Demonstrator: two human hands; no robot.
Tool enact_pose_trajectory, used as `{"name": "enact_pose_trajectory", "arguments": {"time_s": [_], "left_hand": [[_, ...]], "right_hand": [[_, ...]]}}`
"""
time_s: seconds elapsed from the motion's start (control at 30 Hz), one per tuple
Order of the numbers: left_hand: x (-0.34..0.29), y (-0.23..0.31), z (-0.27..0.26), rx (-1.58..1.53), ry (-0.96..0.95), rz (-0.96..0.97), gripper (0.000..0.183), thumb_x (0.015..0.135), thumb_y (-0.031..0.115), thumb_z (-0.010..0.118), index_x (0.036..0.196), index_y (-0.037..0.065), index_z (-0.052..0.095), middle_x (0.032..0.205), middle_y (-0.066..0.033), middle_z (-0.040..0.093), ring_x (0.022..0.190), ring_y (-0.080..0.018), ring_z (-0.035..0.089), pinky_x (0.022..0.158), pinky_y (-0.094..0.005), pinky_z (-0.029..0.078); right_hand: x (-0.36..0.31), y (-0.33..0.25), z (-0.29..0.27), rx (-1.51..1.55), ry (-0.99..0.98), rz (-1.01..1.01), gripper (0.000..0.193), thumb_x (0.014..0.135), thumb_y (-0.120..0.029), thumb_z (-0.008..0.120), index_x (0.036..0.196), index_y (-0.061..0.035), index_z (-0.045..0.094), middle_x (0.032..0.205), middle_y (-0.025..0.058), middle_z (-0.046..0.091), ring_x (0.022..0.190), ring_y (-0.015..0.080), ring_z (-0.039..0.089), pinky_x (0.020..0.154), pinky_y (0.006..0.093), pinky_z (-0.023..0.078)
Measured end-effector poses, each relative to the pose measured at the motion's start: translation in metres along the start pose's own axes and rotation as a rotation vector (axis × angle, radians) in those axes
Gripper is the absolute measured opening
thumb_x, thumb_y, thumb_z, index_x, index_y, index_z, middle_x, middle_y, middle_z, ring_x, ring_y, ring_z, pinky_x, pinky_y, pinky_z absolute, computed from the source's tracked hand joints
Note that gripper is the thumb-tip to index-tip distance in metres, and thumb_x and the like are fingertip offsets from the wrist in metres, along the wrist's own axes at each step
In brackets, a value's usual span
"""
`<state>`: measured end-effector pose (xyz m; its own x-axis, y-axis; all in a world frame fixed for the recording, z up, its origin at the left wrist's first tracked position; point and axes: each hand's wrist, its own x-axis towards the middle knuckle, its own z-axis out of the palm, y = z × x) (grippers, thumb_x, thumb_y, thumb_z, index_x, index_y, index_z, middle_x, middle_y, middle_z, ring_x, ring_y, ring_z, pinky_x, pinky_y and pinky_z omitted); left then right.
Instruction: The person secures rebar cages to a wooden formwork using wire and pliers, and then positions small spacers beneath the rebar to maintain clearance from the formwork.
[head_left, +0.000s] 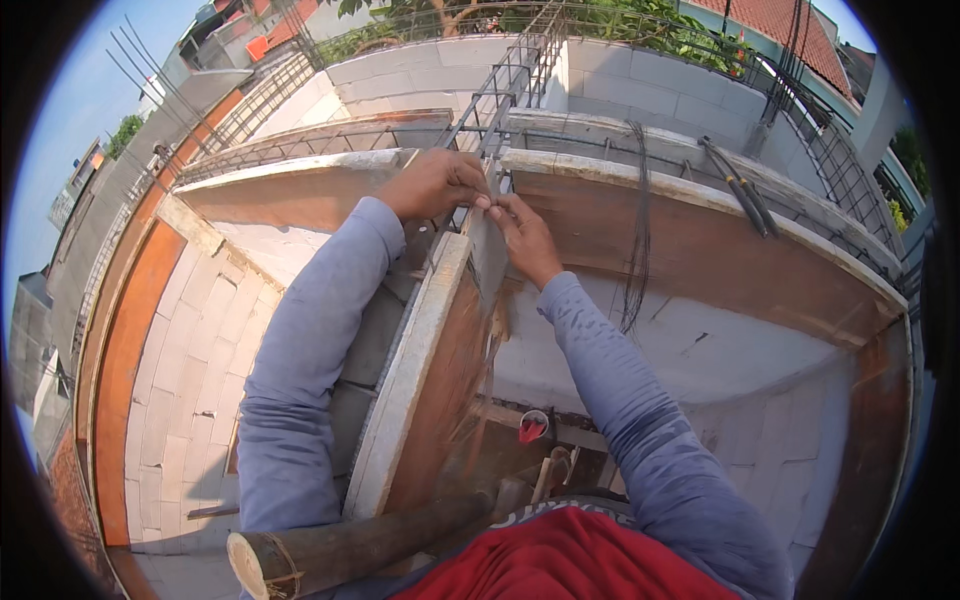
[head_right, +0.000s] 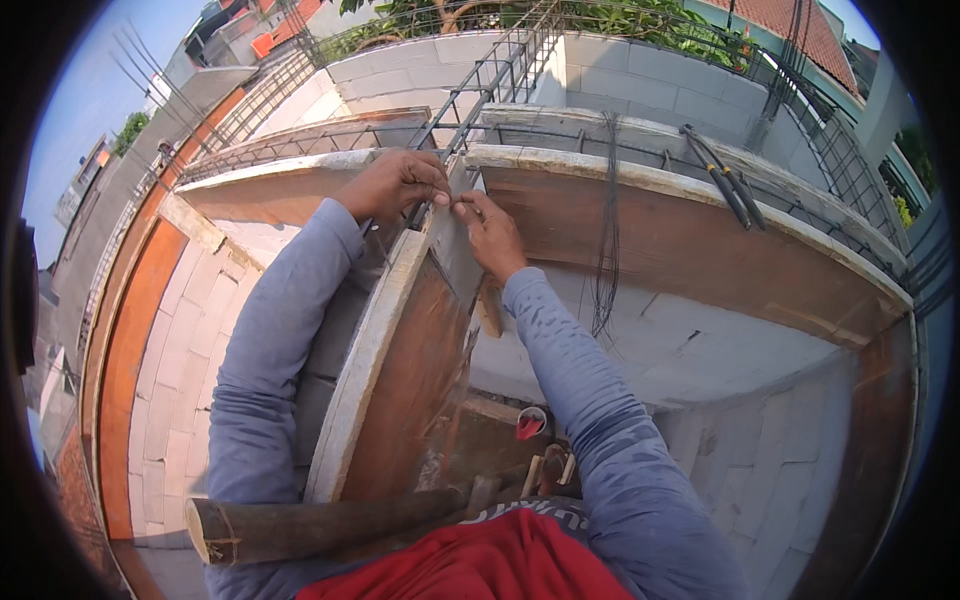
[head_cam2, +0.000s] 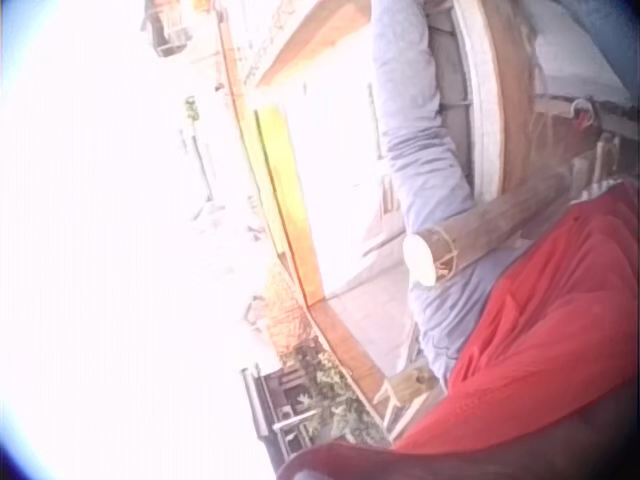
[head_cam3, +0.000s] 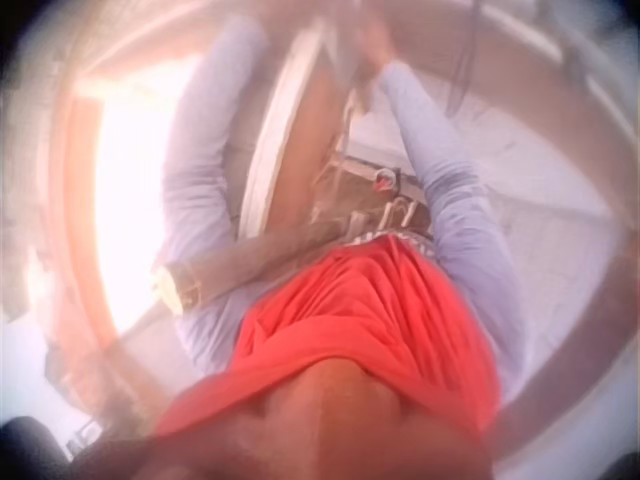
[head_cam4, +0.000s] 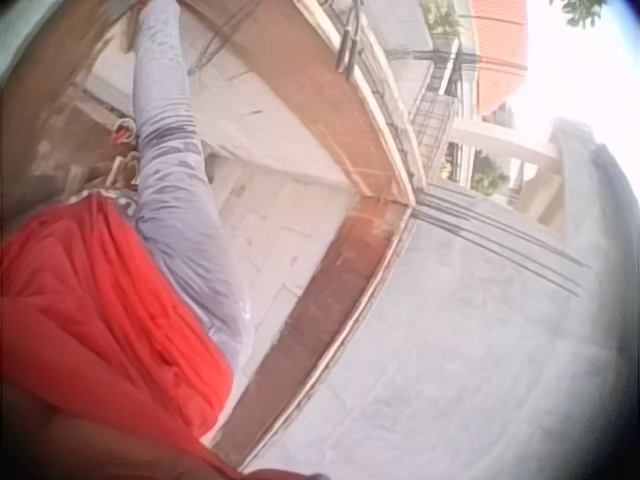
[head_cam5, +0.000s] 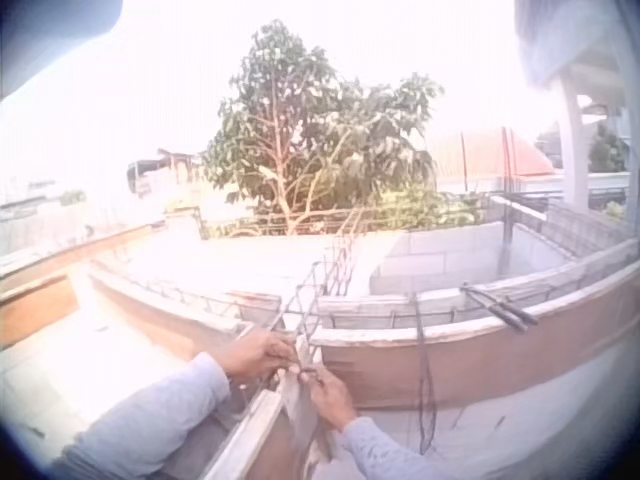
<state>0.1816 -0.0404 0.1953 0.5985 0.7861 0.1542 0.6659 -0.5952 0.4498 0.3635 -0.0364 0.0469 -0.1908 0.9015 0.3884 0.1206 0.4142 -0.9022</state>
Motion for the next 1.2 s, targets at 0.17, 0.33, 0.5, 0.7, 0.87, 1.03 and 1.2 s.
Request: {"name": "enact_pose_trajectory", "arguments": {"time_s": [0.17,0.33,0.5,0.7,0.87,1.03,1.2], "left_hand": [[0.001,-0.01,0.006,0.169,0.151,0.189,0.019,0.085,0.025,0.076,0.092,0.008,0.079,0.087,-0.0106,0.071,0.087,-0.0312,0.066,0.081,-0.0412,0.051],[0.02,-0.011,0.012,0.343,0.138,0.181,0.024,0.089,0.033,0.071,0.092,0.009,0.077,0.08,-0.0147,0.068,0.083,-0.0349,0.066,0.076,-0.0467,0.05],[0.018,-0.017,0.021,0.434,0.192,0.167,0.025,0.09,0.035,0.069,0.091,0.01,0.076,0.074,-0.0159,0.067,0.078,-0.037,0.066,0.071,-0.0487,0.05],[0.025,-0.01,0.024,0.462,0.191,0.152,0.025,0.091,0.034,0.071,0.098,0.011,0.078,0.08,-0.0151,0.07,0.078,-0.0359,0.068,0.071,-0.0464,0.052],[0.022,-0.018,0.027,0.391,0.248,0.133,0.025,0.09,0.034,0.073,0.095,0.01,0.078,0.078,-0.0161,0.071,0.073,-0.0366,0.068,0.068,-0.0444,0.052],[0.025,-0.014,0.023,0.384,0.284,0.118,0.029,0.09,0.037,0.073,0.094,0.008,0.078,0.077,-0.0164,0.07,0.072,-0.0368,0.068,0.067,-0.0438,0.052],[0.01,-0.01,0.017,0.209,0.246,-0.074,0.03,0.09,0.037,0.073,0.093,0.007,0.079,0.071,-0.0134,0.071,0.066,-0.0318,0.069,0.066,-0.041,0.053]], "right_hand": [[-0.001,-0.008,0.008,-0.086,0.032,-0.063,0.023,0.099,-0.025,0.064,0.117,-0.0097,0.065,0.094,0.0219,0.071,0.09,0.0368,0.07,0.081,0.0436,0.053],[0.008,0.001,0.014,-0.137,0.173,-0.28,0.024,0.095,-0.016,0.067,0.117,-0.006,0.065,0.093,0.0198,0.071,0.086,0.0364,0.071,0.077,0.0438,0.053],[-0.01,-0.027,0.017,0.057,0.143,-0.013,0.019,0.092,-0.014,0.07,0.107,-0.0016,0.07,0.097,0.0168,0.071,0.083,0.0319,0.07,0.074,0.0411,0.053],[0.0,-0.008,0.028,0.019,0.371,-0.272,0.017,0.092,-0.014,0.071,0.101,0.0002,0.071,0.087,0.018,0.071,0.077,0.0325,0.068,0.073,0.0408,0.052],[-0.001,-0.009,0.041,0.07,0.323,-0.133,0.014,0.094,-0.017,0.067,0.097,-0.0038,0.07,0.084,0.0194,0.068,0.079,0.0391,0.067,0.071,0.0448,0.051],[-0.001,-0.001,0.034,-0.199,0.326,-0.24,0.01,0.095,-0.02,0.065,0.091,-0.0106,0.063,0.087,0.0129,0.069,0.082,0.0407,0.066,0.067,0.0506,0.05],[0.001,0.01,0.024,-0.44,0.232,-0.374,0.001,0.094,-0.015,0.06,0.095,-0.0152,0.06,0.09,0.0073,0.07,0.083,0.0364,0.068,0.067,0.051,0.053]]}}
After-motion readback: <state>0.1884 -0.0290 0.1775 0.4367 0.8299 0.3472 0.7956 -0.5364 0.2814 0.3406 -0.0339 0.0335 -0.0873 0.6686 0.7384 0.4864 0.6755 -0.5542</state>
